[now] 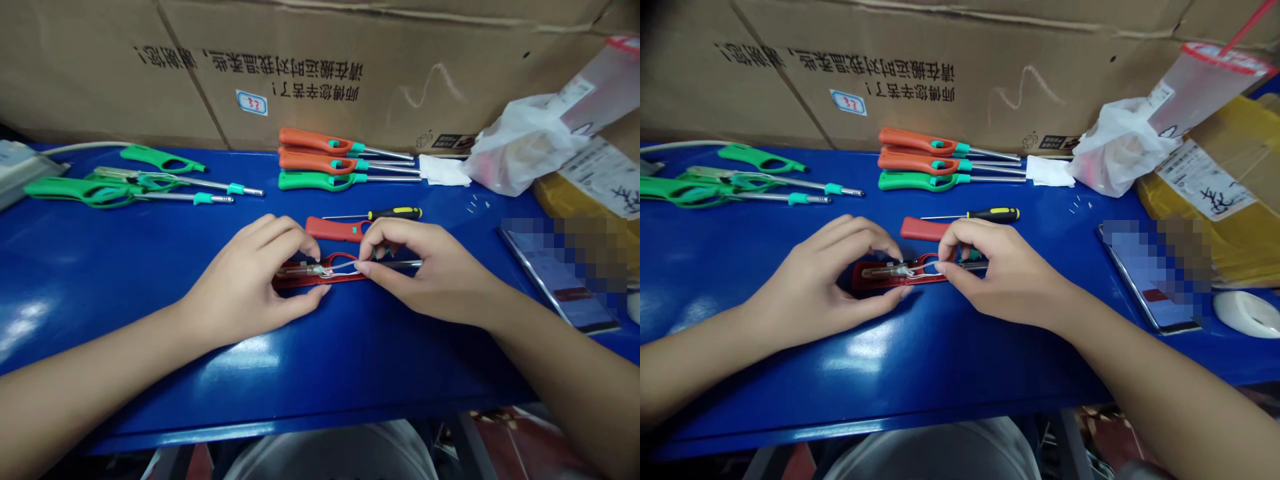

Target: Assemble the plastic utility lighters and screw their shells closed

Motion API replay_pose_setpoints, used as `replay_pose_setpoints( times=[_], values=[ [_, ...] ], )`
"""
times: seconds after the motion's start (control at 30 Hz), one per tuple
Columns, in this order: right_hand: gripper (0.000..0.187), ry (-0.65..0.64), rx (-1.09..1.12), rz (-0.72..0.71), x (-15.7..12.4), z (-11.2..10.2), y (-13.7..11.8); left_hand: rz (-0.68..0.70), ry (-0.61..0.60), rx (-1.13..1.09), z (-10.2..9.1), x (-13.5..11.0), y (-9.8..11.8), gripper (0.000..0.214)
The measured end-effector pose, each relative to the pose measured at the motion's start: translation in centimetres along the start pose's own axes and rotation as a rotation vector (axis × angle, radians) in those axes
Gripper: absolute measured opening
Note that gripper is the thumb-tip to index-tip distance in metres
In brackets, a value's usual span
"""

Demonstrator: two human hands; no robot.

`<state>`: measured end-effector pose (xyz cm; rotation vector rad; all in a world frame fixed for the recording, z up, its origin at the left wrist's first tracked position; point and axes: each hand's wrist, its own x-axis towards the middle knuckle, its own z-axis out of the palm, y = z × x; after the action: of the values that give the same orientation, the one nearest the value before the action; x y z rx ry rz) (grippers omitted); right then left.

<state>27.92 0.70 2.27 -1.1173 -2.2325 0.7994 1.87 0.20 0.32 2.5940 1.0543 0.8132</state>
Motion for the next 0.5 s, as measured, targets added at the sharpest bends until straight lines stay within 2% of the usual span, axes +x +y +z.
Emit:
replay_pose_setpoints(
  times=[0.1, 0.23, 0.33, 0.5],
  values=[
    [0.007, -0.009, 0.005, 0.000, 0.0, -0.3, 0.0, 0.007, -0.038, 0.052, -0.3, -0.1, -0.1, 0.018],
    [0.009, -0.029, -0.053, -0.032, 0.1, -0.2, 0.0, 0.078, -0.001, 0.068, -0.2, -0.3, -0.1, 0.013],
    [0.005, -0.078, -0.097, -0.116, 0.0, 0.4, 0.0, 0.141, 0.020, 0.104, -0.3, -0.6, 0.2, 0.010],
    [0.017, -0.117, -0.155, -0.265, -0.1, 1.2, 0.0, 0.235, 0.041, 0.195, -0.5, -0.8, 0.7, 0.012]
  ],
)
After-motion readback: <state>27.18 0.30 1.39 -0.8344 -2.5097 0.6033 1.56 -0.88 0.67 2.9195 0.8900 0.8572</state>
